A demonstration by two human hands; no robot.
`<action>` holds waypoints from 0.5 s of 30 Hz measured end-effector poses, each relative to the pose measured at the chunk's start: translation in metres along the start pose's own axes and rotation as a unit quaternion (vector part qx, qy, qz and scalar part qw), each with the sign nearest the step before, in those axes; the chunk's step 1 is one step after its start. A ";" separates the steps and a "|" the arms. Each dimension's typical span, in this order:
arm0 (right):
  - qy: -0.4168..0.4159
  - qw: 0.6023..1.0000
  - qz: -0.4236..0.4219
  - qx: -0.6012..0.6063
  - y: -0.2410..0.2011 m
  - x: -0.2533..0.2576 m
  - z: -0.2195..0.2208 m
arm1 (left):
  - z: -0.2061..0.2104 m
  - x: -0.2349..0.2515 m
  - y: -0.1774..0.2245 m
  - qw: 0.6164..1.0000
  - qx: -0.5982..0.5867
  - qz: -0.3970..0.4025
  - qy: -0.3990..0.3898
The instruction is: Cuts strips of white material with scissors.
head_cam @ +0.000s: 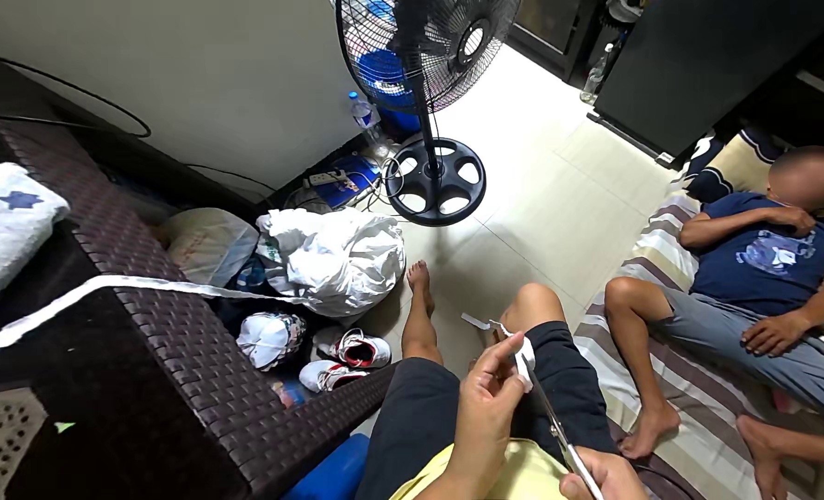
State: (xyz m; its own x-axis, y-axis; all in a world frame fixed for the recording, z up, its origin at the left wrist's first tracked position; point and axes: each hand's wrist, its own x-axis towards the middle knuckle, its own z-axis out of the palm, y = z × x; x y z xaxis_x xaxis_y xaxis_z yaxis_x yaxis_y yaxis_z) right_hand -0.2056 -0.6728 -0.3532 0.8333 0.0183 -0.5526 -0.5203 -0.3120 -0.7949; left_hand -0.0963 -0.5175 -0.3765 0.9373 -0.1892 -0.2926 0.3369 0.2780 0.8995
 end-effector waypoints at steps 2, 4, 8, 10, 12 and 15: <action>-0.001 1.000 0.000 -0.011 0.000 -0.001 -0.001 | 0.000 0.004 0.005 1.000 -0.013 0.002 0.024; -0.004 1.000 0.001 -0.020 0.000 -0.002 -0.001 | 0.001 0.006 0.007 0.999 -0.018 0.003 0.039; -0.003 1.000 0.001 -0.016 0.000 -0.003 -0.001 | 0.002 0.007 0.006 0.999 -0.013 0.002 0.041; -0.004 1.000 -0.002 0.002 0.001 -0.002 -0.001 | 0.003 0.006 0.005 0.999 -0.012 0.001 0.040; -0.012 1.000 0.001 0.015 0.001 -0.001 -0.002 | 0.005 0.003 0.003 0.999 -0.008 0.004 0.033; -0.026 0.999 0.003 0.021 0.001 0.004 -0.002 | 0.007 -0.002 -0.002 1.000 0.003 0.017 0.017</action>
State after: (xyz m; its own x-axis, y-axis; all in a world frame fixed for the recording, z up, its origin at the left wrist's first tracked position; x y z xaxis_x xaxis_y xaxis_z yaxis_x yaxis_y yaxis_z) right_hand -0.2023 -0.6749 -0.3556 0.8200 0.0672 -0.5683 -0.5331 -0.2716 -0.8013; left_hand -0.0990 -0.5238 -0.3753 0.9509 -0.1473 -0.2720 0.3037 0.2777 0.9114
